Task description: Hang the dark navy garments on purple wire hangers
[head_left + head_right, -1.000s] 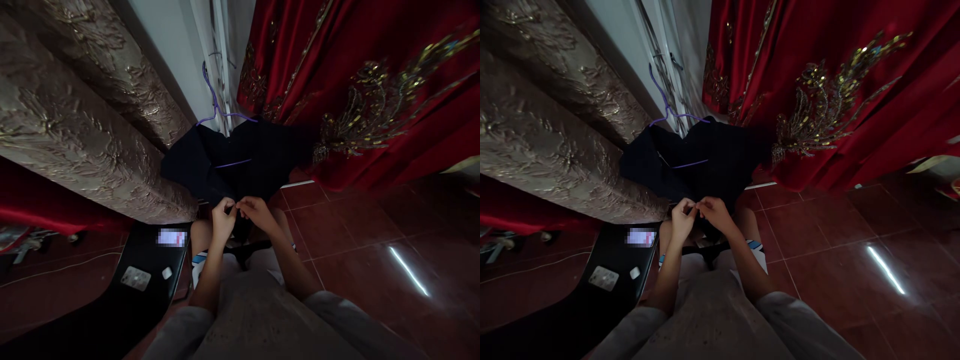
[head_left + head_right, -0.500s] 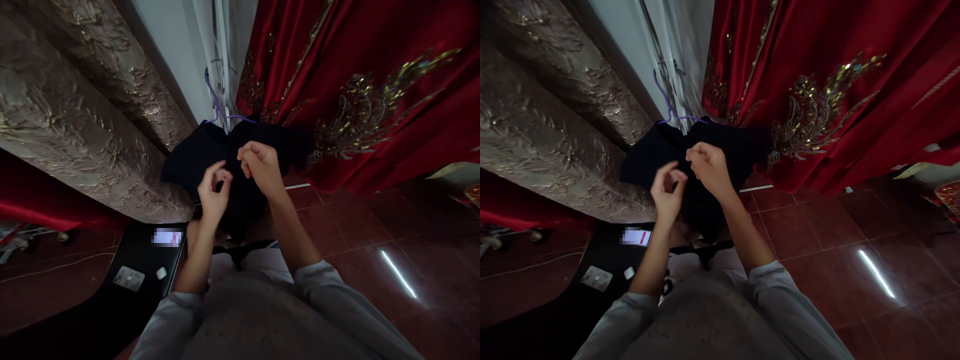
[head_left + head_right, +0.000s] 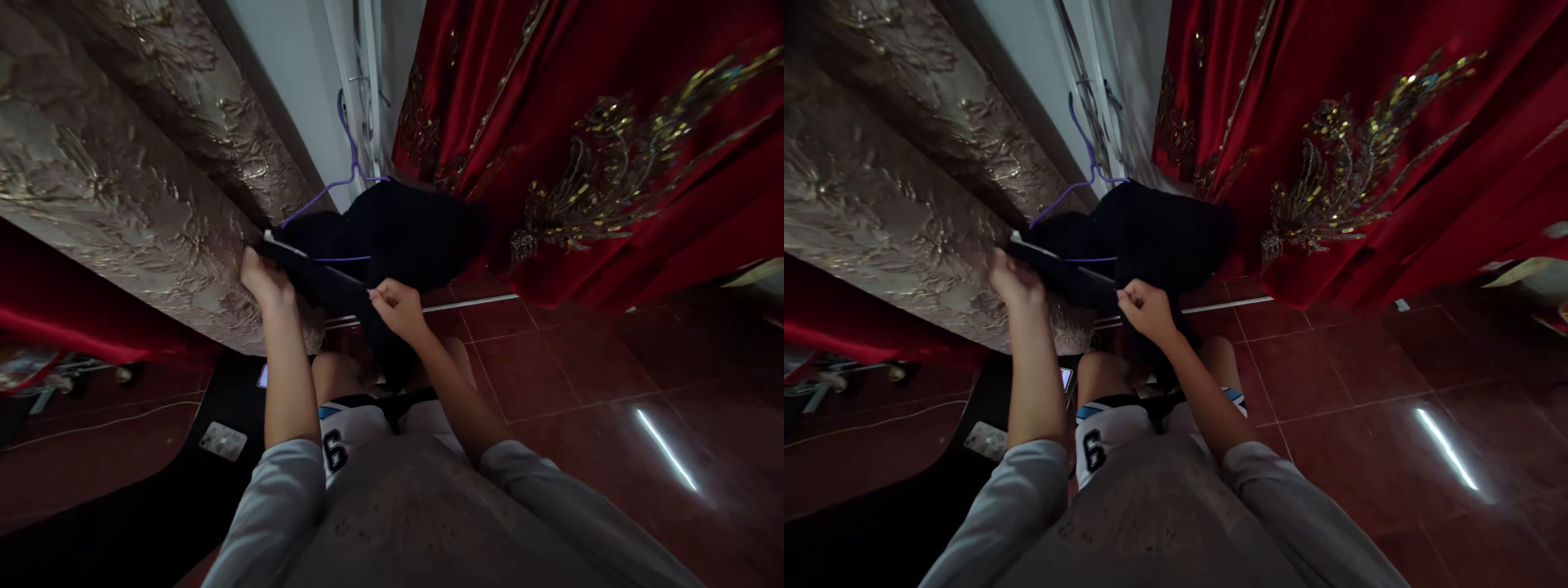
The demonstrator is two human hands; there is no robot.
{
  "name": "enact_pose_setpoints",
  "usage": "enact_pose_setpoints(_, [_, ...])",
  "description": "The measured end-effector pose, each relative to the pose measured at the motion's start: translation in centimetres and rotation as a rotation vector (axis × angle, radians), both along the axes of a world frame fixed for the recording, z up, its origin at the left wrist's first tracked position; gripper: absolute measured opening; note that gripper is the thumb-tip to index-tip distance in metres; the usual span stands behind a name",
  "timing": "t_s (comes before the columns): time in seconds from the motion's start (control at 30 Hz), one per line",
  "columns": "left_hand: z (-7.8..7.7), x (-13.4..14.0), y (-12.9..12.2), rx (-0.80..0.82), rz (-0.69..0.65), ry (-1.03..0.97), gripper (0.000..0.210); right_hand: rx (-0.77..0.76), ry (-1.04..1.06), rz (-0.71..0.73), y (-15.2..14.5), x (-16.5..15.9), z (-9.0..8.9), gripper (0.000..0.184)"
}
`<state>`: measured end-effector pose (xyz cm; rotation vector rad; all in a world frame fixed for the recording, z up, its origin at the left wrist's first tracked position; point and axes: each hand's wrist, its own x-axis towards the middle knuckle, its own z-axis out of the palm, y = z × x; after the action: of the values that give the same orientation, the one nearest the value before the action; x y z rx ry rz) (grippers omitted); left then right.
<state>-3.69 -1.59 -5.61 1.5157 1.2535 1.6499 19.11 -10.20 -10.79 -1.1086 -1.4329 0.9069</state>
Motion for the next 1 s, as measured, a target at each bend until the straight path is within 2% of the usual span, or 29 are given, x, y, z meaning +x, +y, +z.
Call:
enact_pose_setpoints(0.07, [-3.4,0.0,0.2,-0.132,0.013,-0.147,0.034,-0.041,0.04,0.057,-0.7,-0.1,-0.5,0.028])
enact_pose_setpoints(0.13, [-6.4,1.4,-0.9,-0.215,0.031,-0.278,0.034,-0.112,0.127,0.063,-1.1,0.6,-1.2,0.026])
enact_pose_setpoints(0.2, [-8.1,3.1,-2.7,-0.278,0.027,-0.379,0.034,-0.165,0.213,-0.002,-1.4,2.1,-2.1,0.024])
enact_pose_setpoints(0.23, [-8.4,3.9,-3.7,-0.303,0.013,-0.424,0.034,-0.176,0.228,-0.048,-1.6,2.9,-2.6,0.025])
enact_pose_setpoints(0.3, [-7.6,5.3,-5.5,-0.328,-0.077,-0.495,0.036,-0.158,0.185,-0.118,-1.9,3.9,-3.4,0.023])
enact_pose_setpoints(0.37, [-5.6,6.8,-6.9,-0.305,-0.214,-0.464,0.036,-0.103,0.083,-0.091,-2.2,3.9,-3.7,0.028])
enact_pose_setpoints(0.47, [-2.2,8.7,-8.4,-0.181,-0.372,-0.145,0.029,-0.043,0.002,0.078,-2.5,2.3,-3.1,0.055])
enact_pose_setpoints(0.57, [-0.5,9.1,-8.9,-0.006,-0.39,0.119,0.025,-0.06,0.04,0.19,-2.3,1.3,-1.0,0.039])
enact_pose_setpoints(0.63, [-1.0,8.3,-8.8,0.021,-0.419,0.139,0.033,-0.065,0.045,0.262,-1.7,1.7,1.0,0.029])
enact_pose_setpoints(0.73, [-3.2,6.5,-8.7,-0.138,-0.605,0.225,0.043,0.006,0.005,0.353,0.4,2.7,3.9,0.016])
enact_pose_setpoints(0.8, [-4.6,5.7,-9.0,-0.231,-0.709,0.408,0.034,0.101,0.012,0.253,2.8,2.9,4.8,0.017])
enact_pose_setpoints(0.9, [-5.2,4.8,-10.0,-0.245,-0.698,0.563,0.024,0.176,0.059,0.023,6.8,2.1,3.8,0.031])
enact_pose_setpoints(1.0, [-4.8,3.8,-10.8,-0.285,-0.699,0.537,0.028,0.107,0.04,-0.022,9.0,2.1,1.9,0.024])
